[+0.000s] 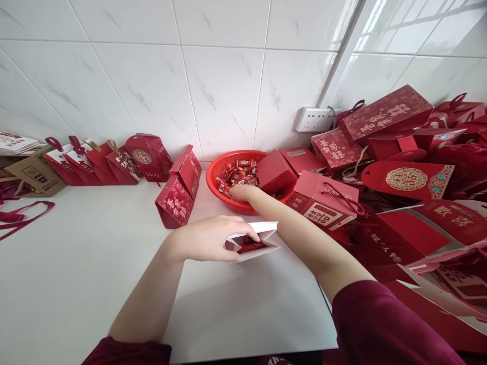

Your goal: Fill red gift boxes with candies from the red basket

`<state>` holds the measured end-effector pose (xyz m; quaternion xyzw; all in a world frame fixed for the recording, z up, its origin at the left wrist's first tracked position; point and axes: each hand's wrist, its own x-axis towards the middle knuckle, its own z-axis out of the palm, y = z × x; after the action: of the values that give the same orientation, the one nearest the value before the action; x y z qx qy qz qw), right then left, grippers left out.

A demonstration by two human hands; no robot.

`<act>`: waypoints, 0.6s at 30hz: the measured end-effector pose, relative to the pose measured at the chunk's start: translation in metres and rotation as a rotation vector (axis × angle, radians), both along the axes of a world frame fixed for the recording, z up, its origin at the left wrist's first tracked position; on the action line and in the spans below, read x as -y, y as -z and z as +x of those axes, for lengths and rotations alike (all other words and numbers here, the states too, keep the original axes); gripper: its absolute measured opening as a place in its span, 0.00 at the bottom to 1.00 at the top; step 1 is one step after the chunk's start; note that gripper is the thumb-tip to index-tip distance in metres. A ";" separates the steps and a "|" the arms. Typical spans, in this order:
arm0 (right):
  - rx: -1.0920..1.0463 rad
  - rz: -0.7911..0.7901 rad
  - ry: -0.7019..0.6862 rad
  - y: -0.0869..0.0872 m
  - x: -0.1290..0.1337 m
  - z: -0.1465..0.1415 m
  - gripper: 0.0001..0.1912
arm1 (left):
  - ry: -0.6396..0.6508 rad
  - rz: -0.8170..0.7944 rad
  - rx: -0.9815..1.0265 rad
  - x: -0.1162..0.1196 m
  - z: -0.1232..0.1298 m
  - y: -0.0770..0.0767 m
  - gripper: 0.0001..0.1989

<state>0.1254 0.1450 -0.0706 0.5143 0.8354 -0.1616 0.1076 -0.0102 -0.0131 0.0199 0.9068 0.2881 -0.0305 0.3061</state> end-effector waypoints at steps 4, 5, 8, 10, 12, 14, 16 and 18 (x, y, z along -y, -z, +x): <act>-0.005 -0.036 -0.033 0.001 -0.001 0.008 0.13 | -0.021 -0.032 0.015 -0.001 -0.003 0.005 0.20; -0.025 -0.027 -0.030 0.001 -0.001 0.011 0.11 | -0.028 -0.041 0.019 -0.001 -0.004 0.006 0.20; -0.105 0.013 -0.002 -0.001 -0.004 0.019 0.06 | -0.039 -0.041 0.024 -0.001 -0.005 0.007 0.21; -0.151 0.055 0.040 -0.002 -0.006 0.024 0.06 | -0.025 -0.023 0.015 -0.001 -0.004 0.006 0.21; -0.171 0.112 0.106 -0.004 -0.011 0.030 0.09 | -0.006 -0.005 0.004 0.000 -0.003 0.005 0.21; -0.169 0.174 0.179 -0.006 -0.017 0.034 0.12 | 0.001 -0.001 0.001 0.000 -0.003 0.004 0.21; -0.159 0.235 0.237 -0.008 -0.027 0.034 0.13 | -0.004 -0.008 0.008 0.000 -0.004 0.004 0.21; -0.138 0.282 0.273 -0.010 -0.039 0.032 0.17 | -0.007 -0.014 0.017 -0.001 -0.005 0.006 0.20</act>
<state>0.1575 0.1844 -0.0611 0.6204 0.7776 -0.0910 -0.0459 -0.0149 -0.0119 0.0143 0.9039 0.2883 -0.0239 0.3150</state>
